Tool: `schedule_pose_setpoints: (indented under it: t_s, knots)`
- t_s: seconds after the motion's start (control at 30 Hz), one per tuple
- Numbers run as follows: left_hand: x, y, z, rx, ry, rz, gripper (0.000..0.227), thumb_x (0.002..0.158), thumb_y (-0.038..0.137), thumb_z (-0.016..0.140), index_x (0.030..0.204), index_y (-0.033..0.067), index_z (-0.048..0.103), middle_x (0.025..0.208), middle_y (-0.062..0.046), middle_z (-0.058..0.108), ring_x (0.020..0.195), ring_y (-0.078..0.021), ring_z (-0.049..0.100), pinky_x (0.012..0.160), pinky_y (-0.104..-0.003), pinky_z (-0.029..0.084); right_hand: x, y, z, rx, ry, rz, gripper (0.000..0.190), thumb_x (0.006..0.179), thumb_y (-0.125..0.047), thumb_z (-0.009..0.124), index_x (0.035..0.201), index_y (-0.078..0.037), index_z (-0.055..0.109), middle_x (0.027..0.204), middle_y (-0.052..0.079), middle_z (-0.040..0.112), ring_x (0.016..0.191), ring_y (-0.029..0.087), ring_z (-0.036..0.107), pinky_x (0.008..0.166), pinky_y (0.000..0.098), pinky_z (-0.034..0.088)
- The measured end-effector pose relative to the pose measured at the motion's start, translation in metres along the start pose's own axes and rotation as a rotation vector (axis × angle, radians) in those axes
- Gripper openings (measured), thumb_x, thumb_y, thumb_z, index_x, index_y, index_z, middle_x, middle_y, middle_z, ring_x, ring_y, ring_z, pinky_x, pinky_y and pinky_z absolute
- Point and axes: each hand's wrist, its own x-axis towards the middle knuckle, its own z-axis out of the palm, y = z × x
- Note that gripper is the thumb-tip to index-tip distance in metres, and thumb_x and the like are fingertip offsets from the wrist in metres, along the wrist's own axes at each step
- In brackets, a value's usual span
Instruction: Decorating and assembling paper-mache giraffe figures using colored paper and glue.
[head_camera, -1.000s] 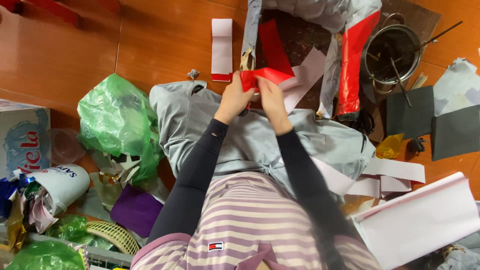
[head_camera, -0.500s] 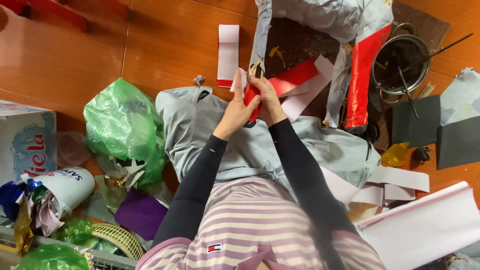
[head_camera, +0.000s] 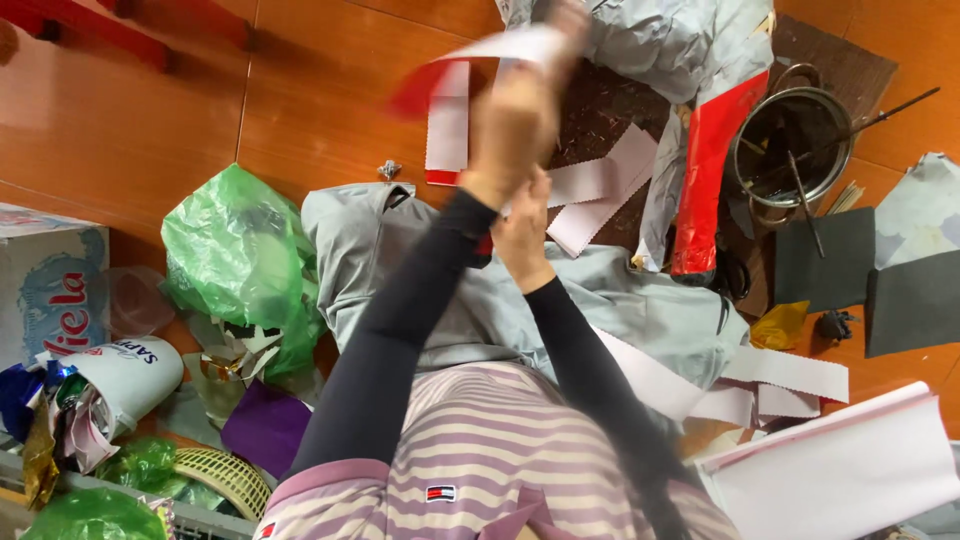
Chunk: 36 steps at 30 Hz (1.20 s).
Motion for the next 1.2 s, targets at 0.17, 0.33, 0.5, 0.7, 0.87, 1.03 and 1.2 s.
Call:
schedule_pose_setpoints:
  t_s: [0.17,0.33,0.5,0.7,0.87,1.03,1.2]
  knots:
    - [-0.034,0.068,0.018,0.103,-0.538,0.172,0.079,0.095,-0.001,0.059,0.165,0.0241,0.031,0.085,-0.009,0.063,0.077,-0.0259,0.063,0.068,-0.041,0.056,0.01,0.006,-0.031,-0.06,0.125,-0.084,0.034,0.109,-0.022,0.068,0.127,-0.002,0.047,0.107,0.017,0.067,0.089,0.028,0.064,0.081,0.0434,0.055]
    - [-0.084,-0.001,-0.012,-0.058,-0.261,-0.089,0.074,0.087,0.014,0.072,0.152,0.0061,0.037,0.131,-0.022,0.064,0.119,-0.0352,0.059,0.104,-0.043,0.05,0.018,0.022,-0.081,-0.107,0.241,-0.163,0.022,0.112,-0.016,0.071,0.102,0.002,0.063,0.1,0.014,0.072,0.083,0.021,0.066,0.075,0.0361,0.056]
    - [-0.086,-0.023,-0.047,-0.46,-0.624,-0.949,0.062,0.095,0.026,0.066,0.145,0.0012,0.04,0.115,-0.023,0.071,0.096,-0.0353,0.074,0.083,-0.041,0.058,0.021,0.0,-0.029,0.024,0.128,-0.094,0.029,0.111,-0.019,0.073,0.086,-0.004,0.07,0.072,0.001,0.066,0.057,0.01,0.059,0.046,0.0271,0.05]
    - [-0.102,-0.04,-0.023,-0.434,-0.51,-0.779,0.07,0.092,0.028,0.073,0.145,-0.0015,0.038,0.108,-0.024,0.074,0.089,-0.0341,0.078,0.076,-0.042,0.062,0.03,-0.011,-0.077,0.243,0.225,0.053,0.032,0.106,-0.011,0.071,0.077,-0.009,0.056,0.085,0.003,0.069,0.076,0.015,0.068,0.069,0.0277,0.057]
    - [-0.087,-0.027,-0.031,-0.23,-0.602,-0.799,0.087,0.088,0.026,0.065,0.157,0.0022,0.019,0.1,-0.028,0.072,0.083,-0.0431,0.075,0.079,-0.047,0.059,0.01,-0.038,-0.105,-0.421,0.158,0.167,0.041,0.122,-0.032,0.06,0.095,-0.003,0.074,0.075,0.005,0.063,0.057,0.012,0.054,0.047,0.0261,0.04]
    - [-0.109,-0.047,-0.011,-0.186,-0.561,-0.675,0.082,0.092,0.022,0.066,0.157,0.0004,0.021,0.097,-0.029,0.072,0.089,-0.0448,0.071,0.078,-0.05,0.056,0.045,-0.05,-0.005,-0.885,-0.078,-0.225,0.038,0.109,-0.029,0.055,0.129,0.002,0.063,0.12,0.005,0.072,0.108,0.008,0.065,0.095,0.0251,0.051]
    - [-0.096,-0.043,-0.03,-0.52,-0.614,-0.793,0.081,0.091,0.024,0.068,0.156,0.0034,0.024,0.105,-0.025,0.074,0.09,-0.039,0.078,0.079,-0.045,0.062,0.1,-0.034,-0.011,-0.789,-0.048,0.235,0.031,0.103,-0.03,0.065,0.11,-0.001,0.071,0.099,0.004,0.074,0.086,0.01,0.064,0.08,0.0283,0.054]
